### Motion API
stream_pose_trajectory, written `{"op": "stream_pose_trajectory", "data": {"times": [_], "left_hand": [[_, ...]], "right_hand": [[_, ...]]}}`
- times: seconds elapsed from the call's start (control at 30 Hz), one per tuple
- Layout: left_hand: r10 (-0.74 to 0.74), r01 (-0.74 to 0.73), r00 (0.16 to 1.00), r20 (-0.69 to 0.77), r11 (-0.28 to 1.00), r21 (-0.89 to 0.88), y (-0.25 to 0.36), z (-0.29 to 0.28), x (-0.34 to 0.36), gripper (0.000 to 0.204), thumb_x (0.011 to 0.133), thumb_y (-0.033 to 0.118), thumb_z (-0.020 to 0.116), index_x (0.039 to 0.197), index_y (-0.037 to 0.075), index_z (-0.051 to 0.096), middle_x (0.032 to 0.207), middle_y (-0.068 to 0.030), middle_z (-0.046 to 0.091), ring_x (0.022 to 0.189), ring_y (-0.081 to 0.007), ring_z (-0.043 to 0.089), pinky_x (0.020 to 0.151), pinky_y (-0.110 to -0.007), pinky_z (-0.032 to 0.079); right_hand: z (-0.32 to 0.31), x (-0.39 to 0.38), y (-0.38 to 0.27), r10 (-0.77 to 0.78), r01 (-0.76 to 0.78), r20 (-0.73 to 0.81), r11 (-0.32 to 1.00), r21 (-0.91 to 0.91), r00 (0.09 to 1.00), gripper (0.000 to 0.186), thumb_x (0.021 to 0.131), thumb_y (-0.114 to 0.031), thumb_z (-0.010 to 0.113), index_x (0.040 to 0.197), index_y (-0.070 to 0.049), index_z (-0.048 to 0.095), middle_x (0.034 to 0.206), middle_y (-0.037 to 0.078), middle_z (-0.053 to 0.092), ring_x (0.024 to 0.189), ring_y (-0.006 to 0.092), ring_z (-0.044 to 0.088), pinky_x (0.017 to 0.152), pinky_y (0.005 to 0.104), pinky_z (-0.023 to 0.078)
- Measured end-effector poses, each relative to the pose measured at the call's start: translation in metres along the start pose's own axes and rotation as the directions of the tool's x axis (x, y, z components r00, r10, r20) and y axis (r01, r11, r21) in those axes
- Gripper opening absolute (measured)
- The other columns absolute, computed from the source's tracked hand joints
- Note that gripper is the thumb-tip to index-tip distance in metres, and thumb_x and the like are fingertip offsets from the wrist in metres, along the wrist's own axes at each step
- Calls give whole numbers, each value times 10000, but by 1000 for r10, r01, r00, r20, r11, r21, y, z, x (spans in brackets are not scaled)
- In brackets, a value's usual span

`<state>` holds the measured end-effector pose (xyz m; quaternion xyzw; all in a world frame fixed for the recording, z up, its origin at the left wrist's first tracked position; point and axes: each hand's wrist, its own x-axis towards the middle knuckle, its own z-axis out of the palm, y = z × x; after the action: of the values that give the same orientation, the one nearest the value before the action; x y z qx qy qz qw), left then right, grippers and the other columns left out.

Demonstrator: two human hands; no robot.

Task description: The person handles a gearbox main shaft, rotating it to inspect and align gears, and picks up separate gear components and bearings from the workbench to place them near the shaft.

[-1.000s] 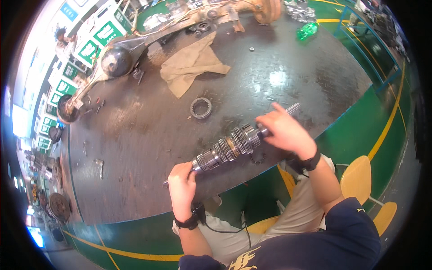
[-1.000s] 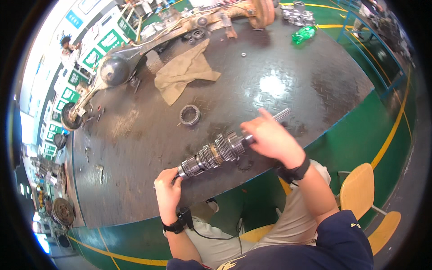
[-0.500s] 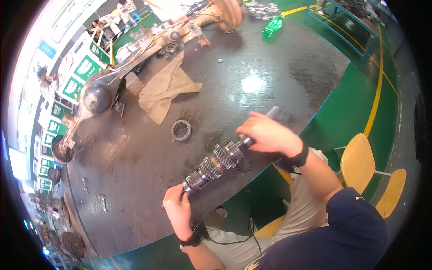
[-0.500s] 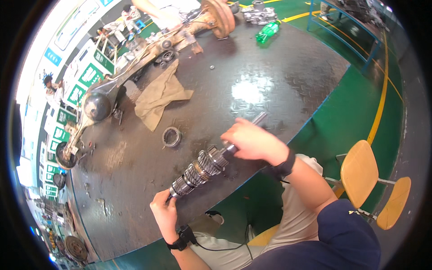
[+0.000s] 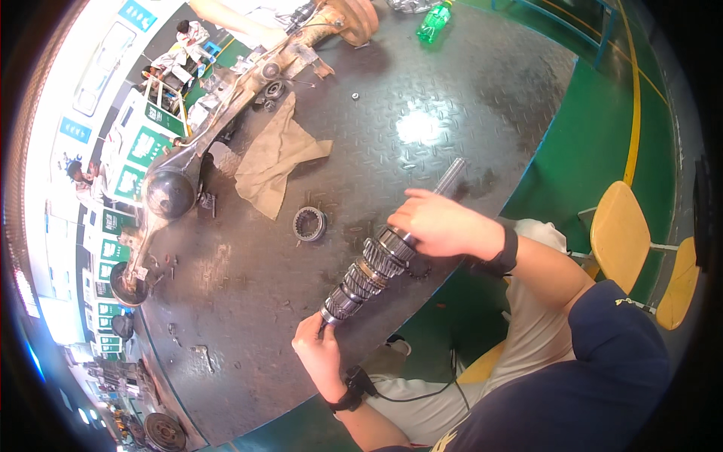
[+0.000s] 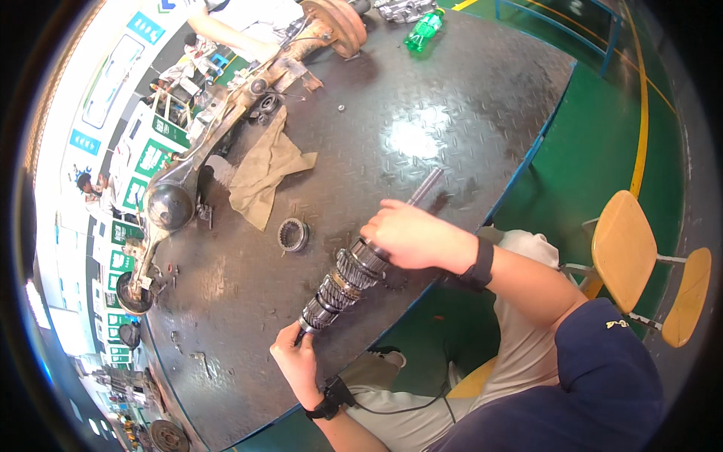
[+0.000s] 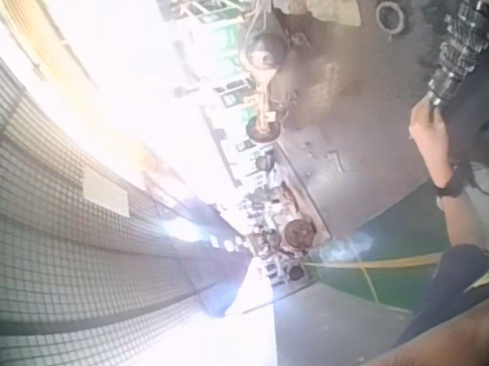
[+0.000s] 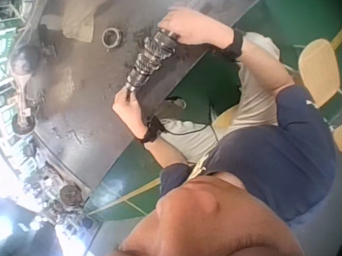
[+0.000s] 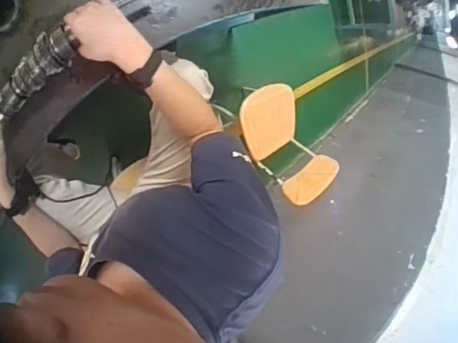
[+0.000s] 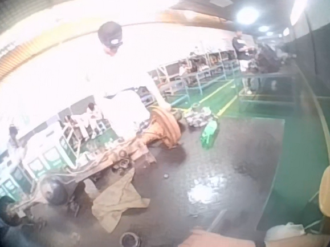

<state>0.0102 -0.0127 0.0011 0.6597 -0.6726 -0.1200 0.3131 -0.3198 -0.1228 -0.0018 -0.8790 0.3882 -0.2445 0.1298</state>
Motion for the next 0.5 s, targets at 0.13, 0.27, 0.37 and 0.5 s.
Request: {"op": "stream_pose_trajectory", "data": {"times": [0.13,0.27,0.37,0.5], "left_hand": [[-14,14,1000,3,1000,-6,2,-2,-1,345,710,-125,782,1045,-50,748,956,-222,753,867,-367,734,820,-404,563],[-4,4,1000,13,1000,-7,0,-3,-1,353,719,-120,791,1063,-53,751,953,-219,761,852,-338,747,809,-378,564],[-14,14,1000,6,1000,17,-5,-6,-2,352,718,-113,798,1061,-51,754,959,-221,763,861,-342,749,813,-379,565],[5,-5,1000,10,1000,-21,1,-1,0,334,697,-113,794,1021,-46,747,958,-227,743,882,-397,725,821,-427,565]], "right_hand": [[-13,-5,7,40,-40,11,998,52,999,314,729,-40,736,1036,-33,669,926,112,710,1001,323,688,1034,450,467],[8,-2,-3,-5,6,-49,1000,15,999,372,713,-37,752,1076,-44,671,955,121,710,1018,327,687,1047,452,462],[-7,-3,4,64,-64,25,998,23,998,400,711,3,727,1103,-52,666,972,113,708,1055,320,685,1148,509,412],[5,-2,-8,32,-30,-44,999,34,999,375,730,-23,732,1098,-55,672,1029,103,720,1081,305,682,1153,528,405]]}}
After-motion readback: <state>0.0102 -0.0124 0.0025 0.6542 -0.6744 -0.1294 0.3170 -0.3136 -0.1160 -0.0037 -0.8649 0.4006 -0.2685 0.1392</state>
